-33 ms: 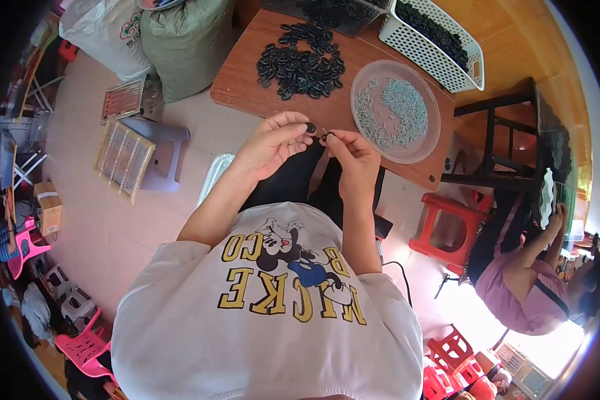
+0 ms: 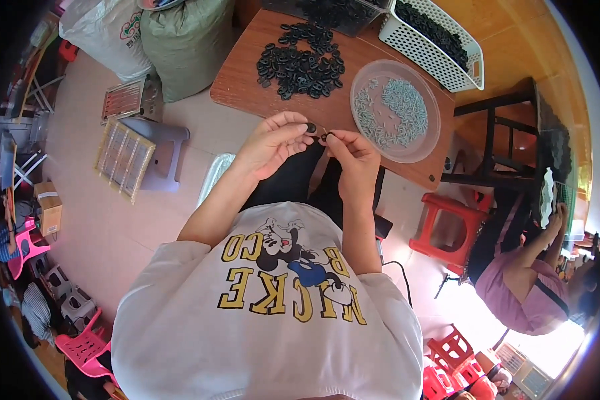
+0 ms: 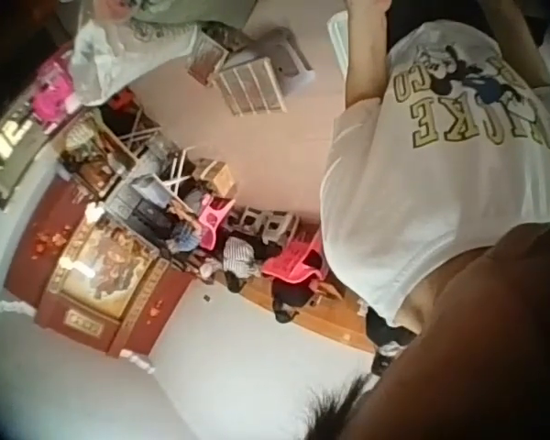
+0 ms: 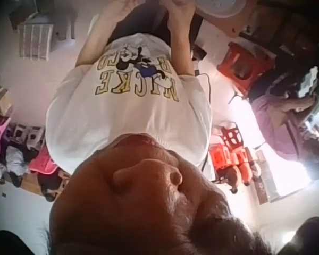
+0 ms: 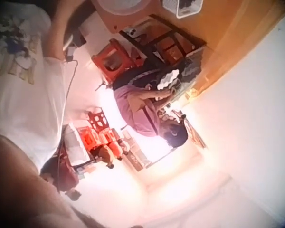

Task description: The person assembles plastic cord locks by taking plastic pieces from the table and inserting small pins from a dish into them by hand.

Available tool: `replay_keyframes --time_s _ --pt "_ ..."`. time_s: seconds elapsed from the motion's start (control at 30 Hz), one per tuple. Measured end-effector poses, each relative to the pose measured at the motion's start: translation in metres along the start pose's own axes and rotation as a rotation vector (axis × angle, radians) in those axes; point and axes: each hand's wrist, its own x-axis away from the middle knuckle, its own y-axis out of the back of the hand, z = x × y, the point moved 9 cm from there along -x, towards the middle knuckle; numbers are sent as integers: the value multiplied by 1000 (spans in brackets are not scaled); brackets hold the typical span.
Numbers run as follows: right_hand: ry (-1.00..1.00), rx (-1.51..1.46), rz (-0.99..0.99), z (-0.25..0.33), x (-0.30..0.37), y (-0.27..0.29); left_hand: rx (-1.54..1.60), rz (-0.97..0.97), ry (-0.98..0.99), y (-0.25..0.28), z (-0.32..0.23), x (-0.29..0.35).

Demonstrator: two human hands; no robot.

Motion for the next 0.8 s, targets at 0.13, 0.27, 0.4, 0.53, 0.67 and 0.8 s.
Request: replay_keyframes --time_s 0.13,0.27,0.4,0.53,0.67,0.8 --pt "-33 -40 20 -3 4 -3 -40 -87 -52 2 -1 2" --pt "-33 -22 27 -4 8 -6 -43 -180 -125 -8 -3 7" --pt "-36 7 3 -4 8 -4 -101 -204 -167 -10 -3 11" --pt "-46 -4 -6 -6 8 -2 -124 -198 -210 -11 -4 14" --pt "-46 0 -8 -8 10 -3 -209 -214 -291 -11 -7 17" --pt "-49 -21 0 -11 10 -2 -267 -179 -351 -14 -7 19"
